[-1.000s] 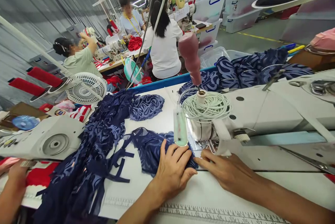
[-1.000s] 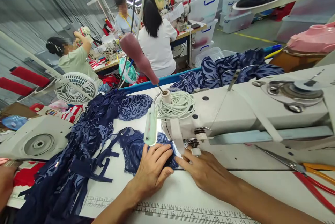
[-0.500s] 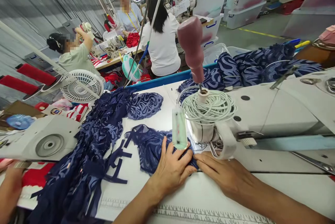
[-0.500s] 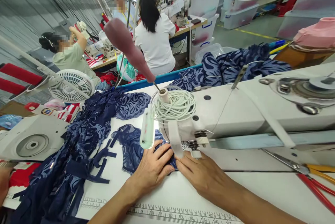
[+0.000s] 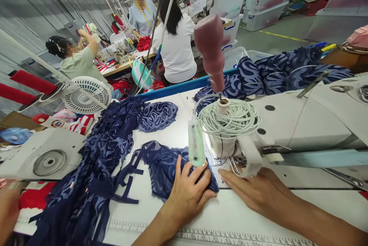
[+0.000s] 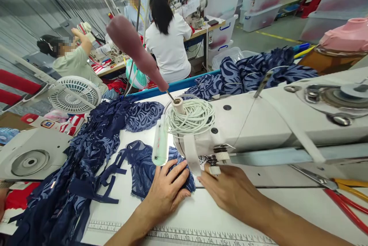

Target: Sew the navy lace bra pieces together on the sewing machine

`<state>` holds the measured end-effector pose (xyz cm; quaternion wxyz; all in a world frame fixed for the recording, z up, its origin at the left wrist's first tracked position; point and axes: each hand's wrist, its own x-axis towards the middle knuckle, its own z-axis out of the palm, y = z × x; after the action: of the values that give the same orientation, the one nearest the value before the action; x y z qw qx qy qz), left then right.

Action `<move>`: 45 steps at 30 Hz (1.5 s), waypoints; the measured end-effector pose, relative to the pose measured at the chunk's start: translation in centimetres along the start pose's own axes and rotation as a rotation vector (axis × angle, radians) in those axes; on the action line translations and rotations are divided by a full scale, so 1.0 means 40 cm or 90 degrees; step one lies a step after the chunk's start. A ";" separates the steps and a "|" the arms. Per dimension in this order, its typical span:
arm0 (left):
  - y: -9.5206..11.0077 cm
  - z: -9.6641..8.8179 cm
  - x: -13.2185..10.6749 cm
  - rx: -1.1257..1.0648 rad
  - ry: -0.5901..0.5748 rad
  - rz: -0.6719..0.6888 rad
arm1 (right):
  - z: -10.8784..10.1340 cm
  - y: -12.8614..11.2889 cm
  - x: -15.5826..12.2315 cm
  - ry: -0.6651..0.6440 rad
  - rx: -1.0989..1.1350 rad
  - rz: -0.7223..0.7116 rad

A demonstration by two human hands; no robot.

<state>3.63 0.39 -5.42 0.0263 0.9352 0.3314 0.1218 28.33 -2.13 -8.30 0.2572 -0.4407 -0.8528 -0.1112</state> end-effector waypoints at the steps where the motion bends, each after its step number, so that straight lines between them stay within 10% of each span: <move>1: -0.001 0.002 0.000 0.000 0.002 -0.001 | -0.002 0.008 0.003 0.006 -0.032 -0.017; 12: -0.002 0.010 -0.010 0.030 -0.018 -0.017 | -0.004 -0.055 0.066 -0.067 -0.235 0.077; 21: 0.005 0.017 0.008 0.012 -0.046 -0.028 | -0.045 -0.007 0.043 0.060 -0.161 0.003; 27: 0.023 -0.013 0.053 -0.075 -0.081 -0.025 | -0.071 -0.027 0.048 0.019 0.072 -0.052; 45: -0.008 0.013 0.080 -0.083 -0.035 -0.026 | -0.009 0.007 0.012 -0.014 0.059 -0.019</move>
<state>5.96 2.68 -5.29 0.0989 0.9276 0.3410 0.1165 28.45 -1.78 -7.73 0.2663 -0.4167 -0.8663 -0.0708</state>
